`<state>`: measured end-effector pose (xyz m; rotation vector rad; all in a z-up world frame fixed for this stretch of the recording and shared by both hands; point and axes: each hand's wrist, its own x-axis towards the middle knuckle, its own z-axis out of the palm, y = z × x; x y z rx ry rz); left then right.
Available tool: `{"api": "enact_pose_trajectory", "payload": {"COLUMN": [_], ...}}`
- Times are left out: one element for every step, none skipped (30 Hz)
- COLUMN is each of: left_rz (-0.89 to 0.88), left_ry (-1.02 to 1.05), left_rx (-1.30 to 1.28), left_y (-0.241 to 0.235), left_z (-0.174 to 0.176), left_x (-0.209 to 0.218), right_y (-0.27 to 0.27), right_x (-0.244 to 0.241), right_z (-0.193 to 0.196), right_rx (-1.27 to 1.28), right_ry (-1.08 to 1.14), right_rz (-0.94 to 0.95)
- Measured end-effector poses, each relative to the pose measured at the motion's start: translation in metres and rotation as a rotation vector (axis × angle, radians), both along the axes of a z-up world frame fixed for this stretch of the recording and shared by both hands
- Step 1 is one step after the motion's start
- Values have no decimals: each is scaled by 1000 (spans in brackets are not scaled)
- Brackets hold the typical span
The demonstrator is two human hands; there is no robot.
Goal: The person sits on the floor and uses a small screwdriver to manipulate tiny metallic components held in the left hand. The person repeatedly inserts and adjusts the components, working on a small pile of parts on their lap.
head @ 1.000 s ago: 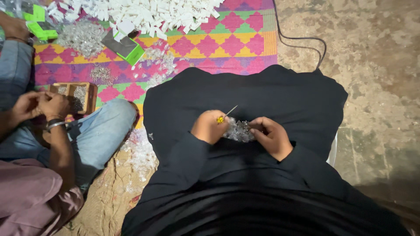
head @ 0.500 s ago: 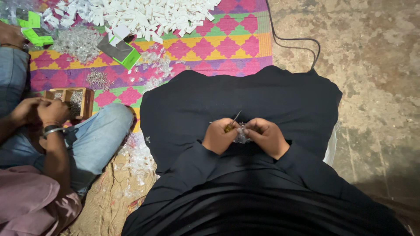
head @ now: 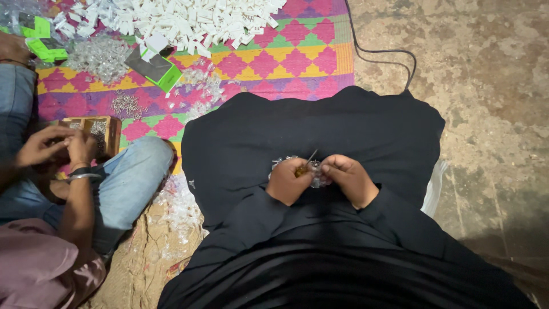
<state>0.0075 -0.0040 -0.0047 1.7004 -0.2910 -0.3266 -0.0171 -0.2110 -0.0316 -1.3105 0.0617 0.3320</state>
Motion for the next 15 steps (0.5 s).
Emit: {"api": "enact_pose_trajectory", "payload": {"left_rz": [3, 20, 38, 56, 38, 21, 3, 3, 3, 3, 17, 30, 42, 28, 16], "left_ry": [28, 28, 26, 24, 15, 7, 2, -19, -46, -72, -46, -20, 7, 62, 117], "left_rx": [-84, -20, 45, 109, 81, 53, 24, 43, 61, 80, 51, 22, -7, -71, -134], "left_y": [1, 2, 3, 4, 3, 2, 2, 1, 0, 0, 0, 1, 1, 1, 1], "left_z": [-5, -10, -13, -16, -18, -19, -20, -20, -19, -17, -17, -17, -17, -17, -17], "left_x": [-1, -1, -1, -1, 0, 0, -1, -2, -1, -1, -2, -3, -3, -3, -3], "right_y": [-1, -1, -1, 0, 1, 3, 4, 4, 5, 5, 5, 5, 5, 4, 4], "right_x": [0, 1, 1, 1, 1, 1, -2, -4, -3, -2, -2, -3, -2, -2, -2], "right_z": [0, 1, 1, 1, 1, 1, 1, 1, 2, 3, 2, 1, 0, 0, -1], "right_rx": [37, 74, 112, 73, 33, -7, -72, -136, -201, -152, -103, -54, -45, -36, -26], "right_ry": [37, 75, 111, 51, -10, -71, -86, -101, -121, -103, -83, -62, -46, -30, -14], "right_rz": [-13, -27, -39, -15, 9, 33, 44, 56, 68, 66, 65, 63, 64, 64, 67]}}
